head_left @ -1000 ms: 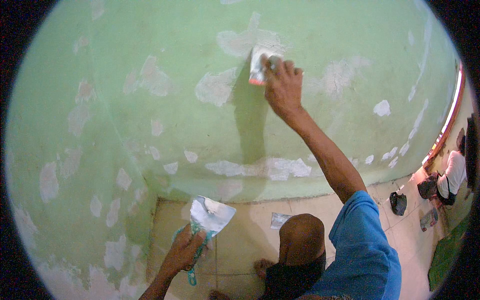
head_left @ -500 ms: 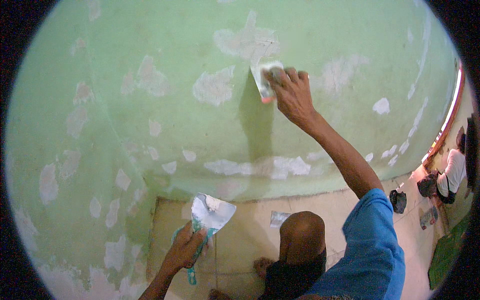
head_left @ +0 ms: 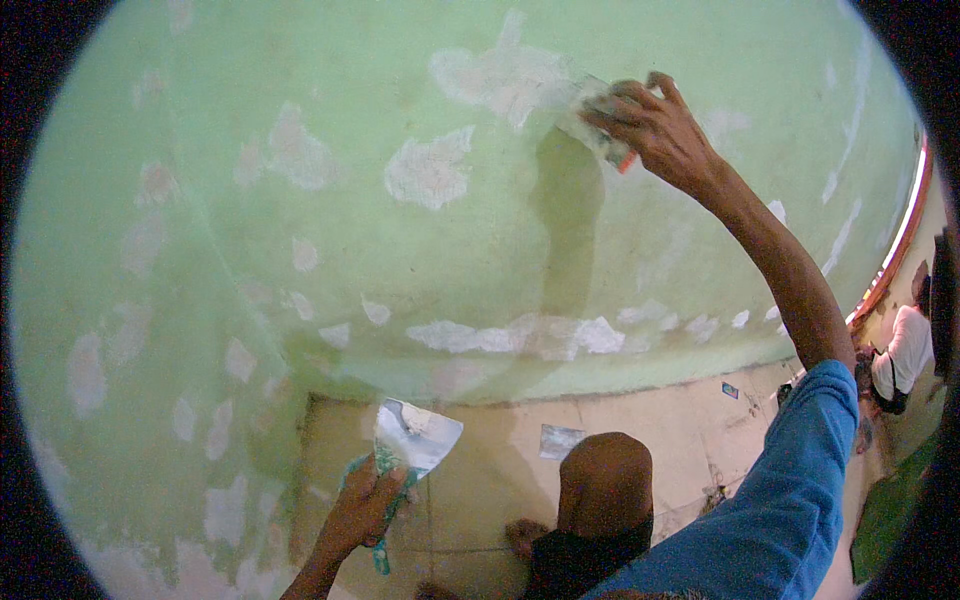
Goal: The person patches a green wall by applying putty with metal spatulas. They scoop the putty from a container and spread it across sections of the wall, smoothing the surface with multiple passes.
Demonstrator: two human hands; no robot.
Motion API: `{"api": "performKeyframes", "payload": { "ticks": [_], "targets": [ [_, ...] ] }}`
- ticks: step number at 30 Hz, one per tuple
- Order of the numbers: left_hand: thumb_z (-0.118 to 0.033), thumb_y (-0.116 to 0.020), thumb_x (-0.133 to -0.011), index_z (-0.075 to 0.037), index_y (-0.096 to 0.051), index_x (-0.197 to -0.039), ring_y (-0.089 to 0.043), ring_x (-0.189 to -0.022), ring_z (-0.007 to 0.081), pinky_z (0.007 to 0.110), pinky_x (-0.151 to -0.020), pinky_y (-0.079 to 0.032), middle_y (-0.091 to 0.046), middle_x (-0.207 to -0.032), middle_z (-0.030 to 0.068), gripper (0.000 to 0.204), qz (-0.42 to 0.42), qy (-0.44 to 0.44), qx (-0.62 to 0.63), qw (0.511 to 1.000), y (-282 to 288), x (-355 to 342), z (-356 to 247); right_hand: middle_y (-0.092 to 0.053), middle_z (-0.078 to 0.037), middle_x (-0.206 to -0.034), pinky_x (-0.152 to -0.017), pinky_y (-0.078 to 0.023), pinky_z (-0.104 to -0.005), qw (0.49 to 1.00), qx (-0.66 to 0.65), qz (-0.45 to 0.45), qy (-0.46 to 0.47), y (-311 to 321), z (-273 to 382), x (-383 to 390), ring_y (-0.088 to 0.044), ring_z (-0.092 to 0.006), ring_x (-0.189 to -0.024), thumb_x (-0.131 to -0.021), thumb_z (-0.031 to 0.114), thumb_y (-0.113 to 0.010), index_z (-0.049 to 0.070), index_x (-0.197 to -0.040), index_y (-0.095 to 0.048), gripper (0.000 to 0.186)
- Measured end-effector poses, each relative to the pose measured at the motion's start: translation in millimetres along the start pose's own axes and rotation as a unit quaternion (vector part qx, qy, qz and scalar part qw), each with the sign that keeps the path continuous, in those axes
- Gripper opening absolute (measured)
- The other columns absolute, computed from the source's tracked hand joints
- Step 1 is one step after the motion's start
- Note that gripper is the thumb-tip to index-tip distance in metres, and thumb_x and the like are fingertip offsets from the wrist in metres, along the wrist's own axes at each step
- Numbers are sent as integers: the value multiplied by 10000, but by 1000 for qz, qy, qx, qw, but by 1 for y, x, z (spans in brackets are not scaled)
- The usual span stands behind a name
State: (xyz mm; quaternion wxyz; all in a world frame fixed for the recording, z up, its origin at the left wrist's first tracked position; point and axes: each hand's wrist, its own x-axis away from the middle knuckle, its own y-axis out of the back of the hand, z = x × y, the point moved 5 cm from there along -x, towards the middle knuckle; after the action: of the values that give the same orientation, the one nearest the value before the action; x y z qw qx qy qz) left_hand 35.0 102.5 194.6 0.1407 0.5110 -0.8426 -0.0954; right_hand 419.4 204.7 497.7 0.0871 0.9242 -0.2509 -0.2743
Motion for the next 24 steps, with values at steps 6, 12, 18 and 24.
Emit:
{"api": "performKeyframes", "payload": {
  "ticks": [6, 12, 18, 24],
  "targets": [
    [-284, -461, -947, -51, -508, -1023, -539, -602, 116, 277, -554, -450, -580, -766, 38, 250, -32, -59, -29, 997, 4, -2, 14, -587, 28, -1181, -970, -307, -450, 999, 24, -39, -28, 27, 4, 3, -479, -182, -1127, -802, 73, -546, 233, -1232, -566, 459],
    [-297, -460, -949, -38, -496, -1078, -536, -642, 113, 272, -591, -451, -576, -784, 37, 292, 47, 2, 45, 998, -2, 0, -8, -578, 4, -1152, -883, -368, -449, 991, 10, -101, -91, 24, -8, -44, -499, -228, -1052, -789, 70, -541, 180, -1189, -571, 416],
    [-303, -453, -952, -36, -494, -1097, -534, -670, 120, 278, -620, -449, -585, -795, 37, 307, 22, 11, 51, 998, 4, 8, -9, -574, -34, -1146, -857, -367, -429, 994, -60, -42, -75, 3, 48, 12, -497, -243, -1034, -766, 56, -559, 155, -1181, -580, 427],
    [-317, -451, -949, -44, -491, -1134, -538, -696, 129, 293, -654, -451, -603, -818, 45, 332, 57, 20, -12, 998, 3, -1, 2, -581, -98, -1027, -703, -428, -436, 938, -15, -120, -326, 24, 0, -11, -541, -281, -923, -782, 111, -554, 111, -1148, -564, 367]
  ]
}}
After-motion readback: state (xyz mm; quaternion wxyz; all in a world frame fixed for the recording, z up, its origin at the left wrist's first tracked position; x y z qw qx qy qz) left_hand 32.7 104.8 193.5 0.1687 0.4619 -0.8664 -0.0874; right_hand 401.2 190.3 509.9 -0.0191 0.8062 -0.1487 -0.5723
